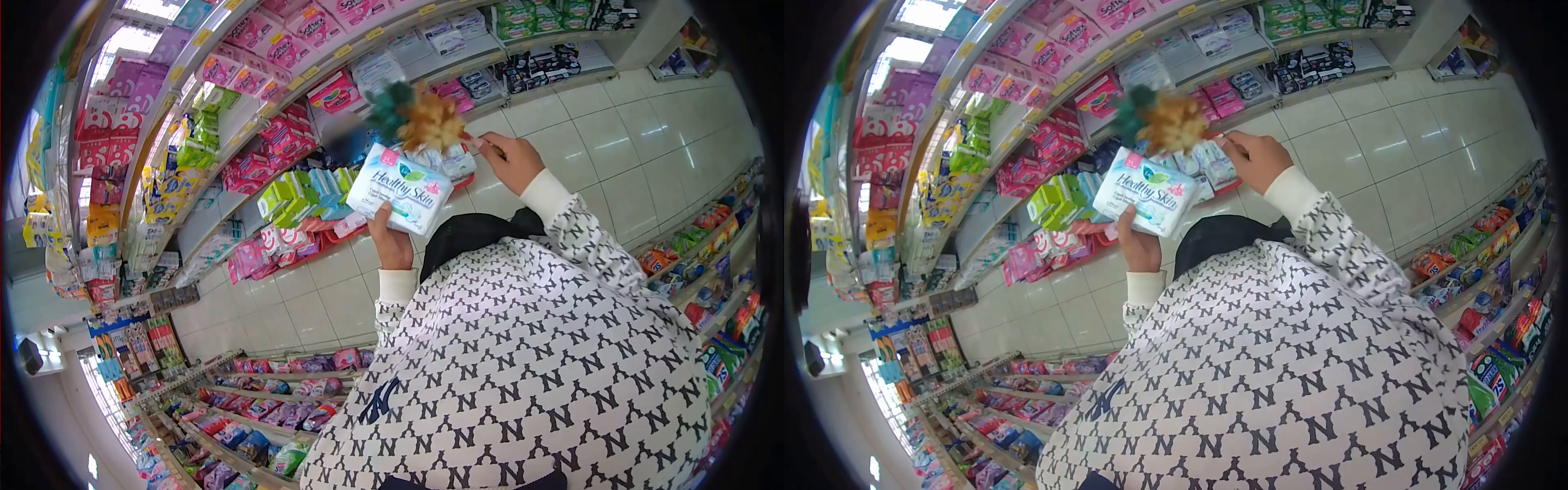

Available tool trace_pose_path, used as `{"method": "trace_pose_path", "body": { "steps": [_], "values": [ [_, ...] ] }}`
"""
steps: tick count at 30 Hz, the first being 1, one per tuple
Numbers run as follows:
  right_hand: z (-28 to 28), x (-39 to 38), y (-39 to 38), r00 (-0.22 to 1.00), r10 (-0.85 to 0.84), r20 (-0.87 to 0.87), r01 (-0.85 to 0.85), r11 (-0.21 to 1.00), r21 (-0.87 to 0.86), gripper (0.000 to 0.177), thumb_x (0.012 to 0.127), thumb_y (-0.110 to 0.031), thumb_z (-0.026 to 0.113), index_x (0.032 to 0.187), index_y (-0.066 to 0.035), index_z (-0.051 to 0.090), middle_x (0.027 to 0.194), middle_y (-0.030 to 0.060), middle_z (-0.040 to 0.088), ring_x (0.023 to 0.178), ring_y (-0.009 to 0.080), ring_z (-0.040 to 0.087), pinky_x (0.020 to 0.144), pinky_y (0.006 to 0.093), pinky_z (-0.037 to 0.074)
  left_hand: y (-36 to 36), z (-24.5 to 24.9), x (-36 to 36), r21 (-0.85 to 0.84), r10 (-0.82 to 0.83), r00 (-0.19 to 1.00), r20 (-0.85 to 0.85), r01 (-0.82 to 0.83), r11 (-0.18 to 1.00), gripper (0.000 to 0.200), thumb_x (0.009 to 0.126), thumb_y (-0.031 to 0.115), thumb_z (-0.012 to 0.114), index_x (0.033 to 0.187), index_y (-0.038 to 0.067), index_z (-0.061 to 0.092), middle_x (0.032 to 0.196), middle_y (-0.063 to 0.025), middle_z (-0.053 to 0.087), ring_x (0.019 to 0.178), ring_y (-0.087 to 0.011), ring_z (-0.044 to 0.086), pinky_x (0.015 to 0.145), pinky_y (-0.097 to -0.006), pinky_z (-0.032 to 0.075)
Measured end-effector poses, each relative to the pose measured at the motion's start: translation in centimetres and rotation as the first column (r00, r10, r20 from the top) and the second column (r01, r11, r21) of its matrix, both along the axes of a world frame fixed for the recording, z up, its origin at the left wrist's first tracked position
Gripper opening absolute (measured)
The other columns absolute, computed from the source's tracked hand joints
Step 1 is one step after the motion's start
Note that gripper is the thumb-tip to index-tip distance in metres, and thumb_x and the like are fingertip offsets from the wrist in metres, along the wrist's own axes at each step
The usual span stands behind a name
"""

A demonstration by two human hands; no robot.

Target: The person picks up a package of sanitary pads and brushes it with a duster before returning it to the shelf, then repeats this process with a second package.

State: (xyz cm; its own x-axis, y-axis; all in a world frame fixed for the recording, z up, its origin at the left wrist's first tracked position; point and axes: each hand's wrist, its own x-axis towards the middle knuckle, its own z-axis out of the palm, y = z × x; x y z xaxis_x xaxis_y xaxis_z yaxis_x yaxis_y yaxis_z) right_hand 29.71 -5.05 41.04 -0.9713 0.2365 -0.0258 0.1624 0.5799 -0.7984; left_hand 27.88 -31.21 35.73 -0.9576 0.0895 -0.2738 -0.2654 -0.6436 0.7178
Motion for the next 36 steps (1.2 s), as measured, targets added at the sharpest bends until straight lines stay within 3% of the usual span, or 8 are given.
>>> {"method": "trace_pose_path", "body": {
  "steps": [4, 12, 15, 22, 25, 29, 34, 36],
  "values": [
    [-0.4, 3.0, -2.2, 0.929, 0.340, -0.146, -0.315, 0.934, 0.170, 0.027, 0.094, -0.035, 0.055, 0.096, -0.010, 0.066, 0.079, 0.0163, 0.066, 0.076, 0.0386, 0.063, 0.069, 0.0464, 0.050, -0.2, -1.0, 0.1, -0.001, 0.034, 0.998, -0.051, -0.034, 0.999, 0.055, 0.089, 0.017, 0.058, 0.138, 0.003, 0.039, 0.136, -0.0100, 0.050, 0.127, -0.0257, 0.047, 0.107, -0.0430, 0.037],
    [-2.3, 1.7, -1.6, 0.994, 0.028, -0.102, -0.057, 0.955, -0.290, 0.021, 0.095, -0.022, 0.053, 0.099, -0.006, 0.065, 0.086, 0.0185, 0.067, 0.077, 0.0347, 0.065, 0.069, 0.0384, 0.051, 0.9, 2.2, -0.3, 0.255, 0.032, 0.997, 0.064, -0.048, 0.966, 0.056, 0.089, 0.021, 0.059, 0.139, 0.007, 0.038, 0.134, -0.0113, 0.051, 0.126, -0.0281, 0.048, 0.107, -0.0463, 0.037],
    [1.2, 3.8, -3.2, 0.917, 0.358, -0.176, -0.363, 0.932, 0.006, 0.022, 0.097, -0.021, 0.051, 0.099, -0.003, 0.064, 0.084, 0.0169, 0.068, 0.080, 0.0262, 0.068, 0.072, 0.0352, 0.051, 1.4, 2.6, -0.8, 0.374, -0.075, 0.990, 0.120, 0.025, 0.927, 0.053, 0.089, 0.028, 0.055, 0.137, 0.009, 0.043, 0.135, -0.0115, 0.051, 0.127, -0.0299, 0.048, 0.107, -0.0476, 0.038],
    [-3.4, 0.6, 0.2, 0.957, -0.245, -0.153, 0.176, 0.915, -0.364, 0.023, 0.097, -0.023, 0.053, 0.096, -0.003, 0.065, 0.078, 0.0132, 0.065, 0.063, 0.0258, 0.062, 0.061, 0.0331, 0.049, 1.3, 5.0, -1.1, 0.593, -0.247, 0.957, 0.153, 0.110, 0.797, 0.057, 0.089, 0.040, 0.052, 0.138, 0.010, 0.047, 0.142, -0.0133, 0.048, 0.128, -0.0333, 0.047, 0.106, -0.0508, 0.039],
    [-0.4, 3.9, -1.1, 0.918, 0.230, -0.324, -0.257, 0.965, -0.044, 0.021, 0.097, -0.021, 0.052, 0.096, -0.003, 0.064, 0.077, 0.0135, 0.064, 0.064, 0.0274, 0.062, 0.061, 0.0344, 0.049, 0.9, 4.4, -1.3, 0.618, -0.254, 0.958, 0.136, 0.118, 0.777, 0.060, 0.091, 0.046, 0.053, 0.139, 0.010, 0.046, 0.144, -0.0135, 0.044, 0.131, -0.0317, 0.043, 0.108, -0.0499, 0.037],
    [-3.4, 2.5, -1.2, 0.940, 0.102, -0.326, -0.101, 0.995, 0.021, 0.022, 0.097, -0.021, 0.052, 0.093, -0.003, 0.063, 0.072, 0.0152, 0.060, 0.064, 0.0337, 0.059, 0.058, 0.0357, 0.047, 1.5, 5.9, -0.8, 0.589, -0.222, 0.971, 0.087, 0.129, 0.797, 0.059, 0.090, 0.044, 0.054, 0.138, 0.011, 0.047, 0.140, -0.0120, 0.049, 0.130, -0.0303, 0.045, 0.110, -0.0506, 0.035],
    [-1.3, 1.0, 1.1, 0.999, 0.043, -0.014, -0.038, 0.613, -0.789, 0.027, 0.099, -0.027, 0.053, 0.091, -0.005, 0.065, 0.068, -0.0058, 0.057, 0.062, 0.0035, 0.046, 0.056, 0.0224, 0.037, 0.3, 4.4, -0.4, 0.571, -0.236, 0.971, 0.034, 0.175, 0.802, 0.062, 0.089, 0.050, 0.051, 0.138, 0.012, 0.047, 0.142, -0.0104, 0.048, 0.132, -0.0323, 0.044, 0.109, -0.0513, 0.035],
    [1.0, 2.1, 0.4, 0.963, 0.247, -0.106, -0.250, 0.676, -0.693, 0.026, 0.099, -0.025, 0.055, 0.090, -0.003, 0.067, 0.069, -0.0029, 0.059, 0.064, 0.0045, 0.049, 0.059, 0.0230, 0.039, 0.0, 4.5, -0.3, 0.477, -0.253, 0.967, 0.043, 0.203, 0.855, 0.068, 0.086, 0.053, 0.052, 0.140, 0.012, 0.045, 0.142, -0.0117, 0.049, 0.129, -0.0336, 0.047, 0.108, -0.0518, 0.036]
  ]
}}
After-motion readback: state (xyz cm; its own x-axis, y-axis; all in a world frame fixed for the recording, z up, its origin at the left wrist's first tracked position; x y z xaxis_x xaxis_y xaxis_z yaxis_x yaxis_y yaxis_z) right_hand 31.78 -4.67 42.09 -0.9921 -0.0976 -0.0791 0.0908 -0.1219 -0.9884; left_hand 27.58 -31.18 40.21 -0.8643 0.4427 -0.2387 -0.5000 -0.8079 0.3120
